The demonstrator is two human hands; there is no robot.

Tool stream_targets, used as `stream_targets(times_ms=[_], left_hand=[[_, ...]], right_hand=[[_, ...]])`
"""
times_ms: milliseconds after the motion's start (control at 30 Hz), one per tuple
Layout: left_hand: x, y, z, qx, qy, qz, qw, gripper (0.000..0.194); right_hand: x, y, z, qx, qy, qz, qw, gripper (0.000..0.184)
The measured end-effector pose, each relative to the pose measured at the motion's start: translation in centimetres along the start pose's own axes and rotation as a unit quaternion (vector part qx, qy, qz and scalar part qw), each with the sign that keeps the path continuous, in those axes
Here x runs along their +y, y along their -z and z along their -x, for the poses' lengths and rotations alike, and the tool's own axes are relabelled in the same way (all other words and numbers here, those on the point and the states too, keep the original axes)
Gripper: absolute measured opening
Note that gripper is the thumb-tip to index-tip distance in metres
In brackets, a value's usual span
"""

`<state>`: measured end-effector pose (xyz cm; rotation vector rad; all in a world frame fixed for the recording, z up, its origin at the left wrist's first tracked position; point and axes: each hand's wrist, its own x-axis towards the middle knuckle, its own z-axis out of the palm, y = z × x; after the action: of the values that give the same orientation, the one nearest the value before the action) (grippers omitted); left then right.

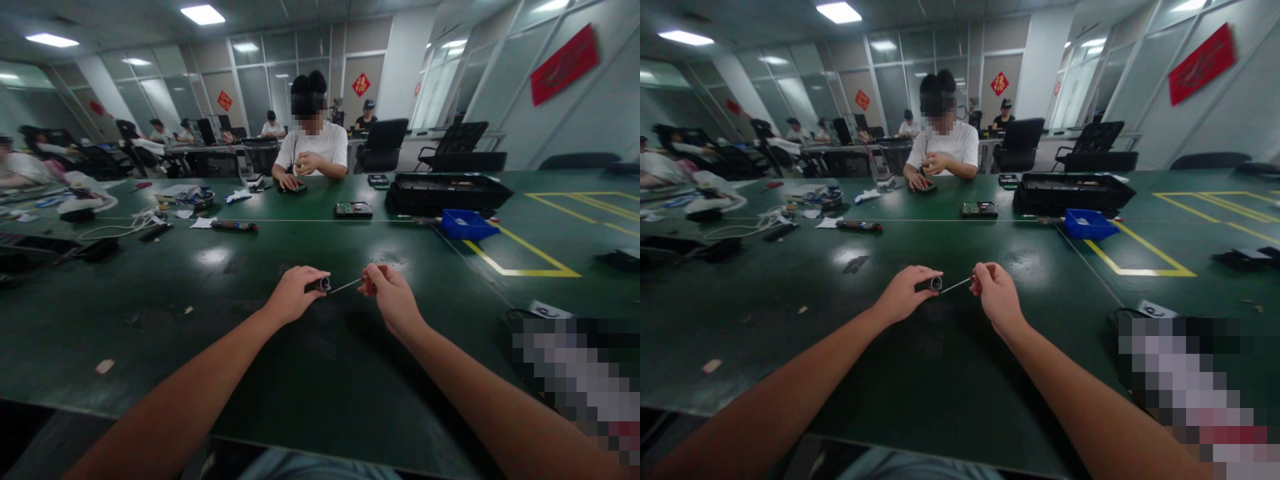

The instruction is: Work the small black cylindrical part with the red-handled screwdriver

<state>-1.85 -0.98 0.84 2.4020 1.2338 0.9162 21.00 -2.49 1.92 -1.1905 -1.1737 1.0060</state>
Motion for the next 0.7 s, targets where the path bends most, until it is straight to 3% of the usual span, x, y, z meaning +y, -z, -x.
stream_targets(times_ms=[533,700], left_hand=[[0.3,0.0,0.2,0.0,0.023,0.032,0.999,0.04],[0.4,-0.2,0.2,0.049,0.072,0.088,0.992,0.036]], right_hand=[[-1.0,0.3,1.1,0.027,0.108,0.109,0.988,0.024],[-1.6,0.3,1.4,0.023,0.113,0.122,0.986,0.024]])
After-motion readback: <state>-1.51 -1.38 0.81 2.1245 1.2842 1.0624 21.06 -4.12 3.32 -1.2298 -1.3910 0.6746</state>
